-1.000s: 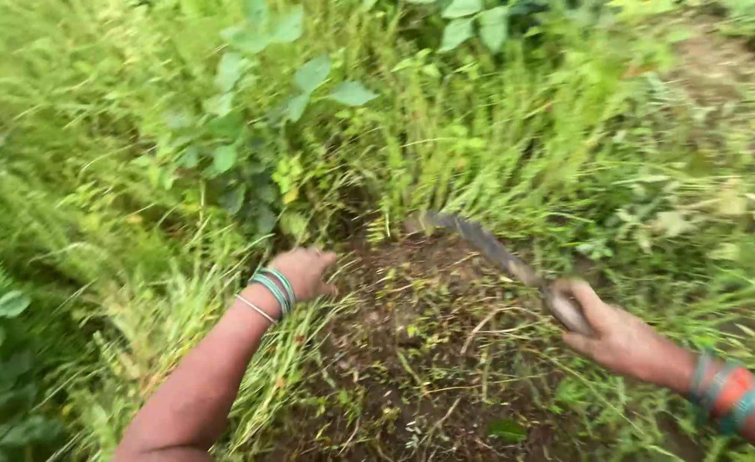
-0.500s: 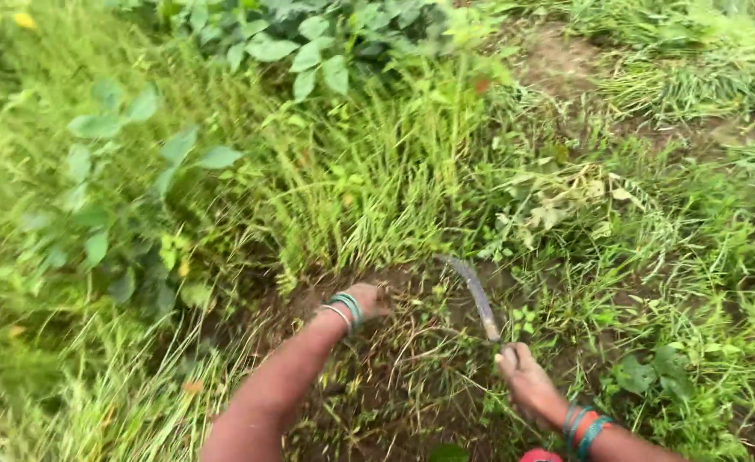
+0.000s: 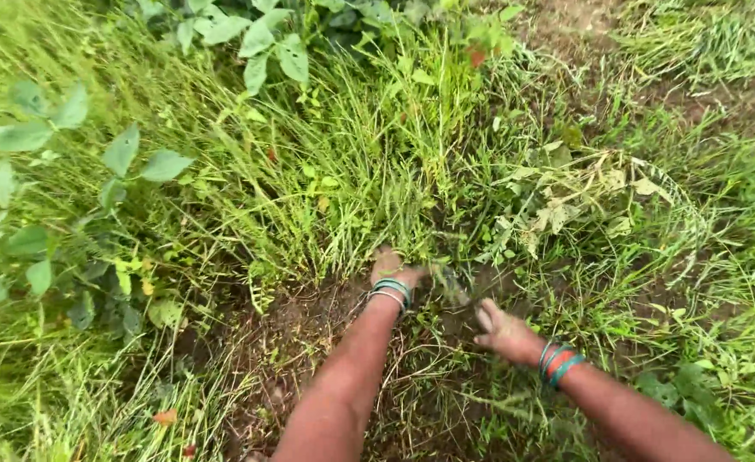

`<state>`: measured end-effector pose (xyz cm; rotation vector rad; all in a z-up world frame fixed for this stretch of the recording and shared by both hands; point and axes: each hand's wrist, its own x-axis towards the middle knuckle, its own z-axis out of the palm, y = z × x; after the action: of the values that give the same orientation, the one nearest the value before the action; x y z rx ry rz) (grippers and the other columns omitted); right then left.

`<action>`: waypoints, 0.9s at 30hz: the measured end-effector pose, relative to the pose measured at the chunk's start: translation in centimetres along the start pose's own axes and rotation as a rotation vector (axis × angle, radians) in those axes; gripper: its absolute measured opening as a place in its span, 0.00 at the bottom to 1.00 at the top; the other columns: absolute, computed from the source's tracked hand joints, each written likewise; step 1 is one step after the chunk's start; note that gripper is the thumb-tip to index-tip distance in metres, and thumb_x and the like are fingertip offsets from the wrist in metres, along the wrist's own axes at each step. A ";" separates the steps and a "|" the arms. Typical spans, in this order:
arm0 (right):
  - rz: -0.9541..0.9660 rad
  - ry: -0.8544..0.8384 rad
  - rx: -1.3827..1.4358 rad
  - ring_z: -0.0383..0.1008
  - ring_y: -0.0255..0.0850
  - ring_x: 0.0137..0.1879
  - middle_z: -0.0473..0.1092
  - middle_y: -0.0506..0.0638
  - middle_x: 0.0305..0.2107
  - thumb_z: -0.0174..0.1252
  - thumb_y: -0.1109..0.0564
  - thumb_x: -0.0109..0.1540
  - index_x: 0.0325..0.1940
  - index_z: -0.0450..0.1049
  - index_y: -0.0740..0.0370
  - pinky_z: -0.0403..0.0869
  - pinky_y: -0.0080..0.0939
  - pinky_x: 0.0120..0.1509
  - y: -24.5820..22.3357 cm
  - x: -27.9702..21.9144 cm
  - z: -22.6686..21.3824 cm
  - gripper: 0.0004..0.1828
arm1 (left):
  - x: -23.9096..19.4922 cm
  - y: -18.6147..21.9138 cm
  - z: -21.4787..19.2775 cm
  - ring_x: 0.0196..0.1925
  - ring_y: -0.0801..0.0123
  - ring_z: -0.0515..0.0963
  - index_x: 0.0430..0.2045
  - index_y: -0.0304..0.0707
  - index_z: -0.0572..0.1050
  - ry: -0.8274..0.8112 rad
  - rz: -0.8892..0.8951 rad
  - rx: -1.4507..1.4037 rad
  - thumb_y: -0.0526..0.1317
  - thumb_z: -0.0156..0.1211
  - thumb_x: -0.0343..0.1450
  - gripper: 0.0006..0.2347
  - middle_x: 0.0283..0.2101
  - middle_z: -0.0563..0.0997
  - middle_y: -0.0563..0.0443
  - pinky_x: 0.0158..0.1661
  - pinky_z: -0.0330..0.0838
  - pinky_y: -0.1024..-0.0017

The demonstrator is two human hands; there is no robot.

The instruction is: Manually harvest grass using a handheld sickle.

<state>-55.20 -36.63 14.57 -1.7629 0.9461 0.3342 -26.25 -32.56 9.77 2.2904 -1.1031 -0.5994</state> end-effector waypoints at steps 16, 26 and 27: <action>-0.367 0.063 -0.374 0.73 0.51 0.47 0.63 0.68 0.56 0.52 0.58 0.59 0.71 0.39 0.62 0.75 0.50 0.54 -0.8 2.5 3.8 0.41 | 3.4 -5.9 4.2 0.48 0.53 0.82 0.49 0.37 0.76 0.054 -0.110 0.340 0.46 0.63 0.69 0.18 0.46 0.81 0.38 0.48 0.77 0.61; 0.084 -0.023 -0.351 0.79 0.57 0.42 0.76 0.66 0.38 0.54 0.55 0.61 0.69 0.51 0.53 0.79 0.57 0.49 1.4 -2.9 2.5 0.33 | 0.5 -9.4 7.2 0.42 0.50 0.83 0.50 0.34 0.75 0.103 -0.086 0.277 0.46 0.57 0.71 0.18 0.39 0.83 0.37 0.42 0.78 0.58; 0.091 -0.033 -0.348 0.79 0.57 0.42 0.76 0.66 0.38 0.54 0.55 0.61 0.69 0.51 0.53 0.79 0.57 0.49 0.8 -2.4 2.9 0.33 | 0.3 -11.1 8.6 0.42 0.50 0.83 0.50 0.34 0.75 0.092 -0.093 0.277 0.46 0.57 0.71 0.18 0.39 0.83 0.37 0.42 0.78 0.58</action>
<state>-56.70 -33.10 14.37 -2.0238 0.9905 0.6152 -24.77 -29.16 -3.79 2.5901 -1.0973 -0.3906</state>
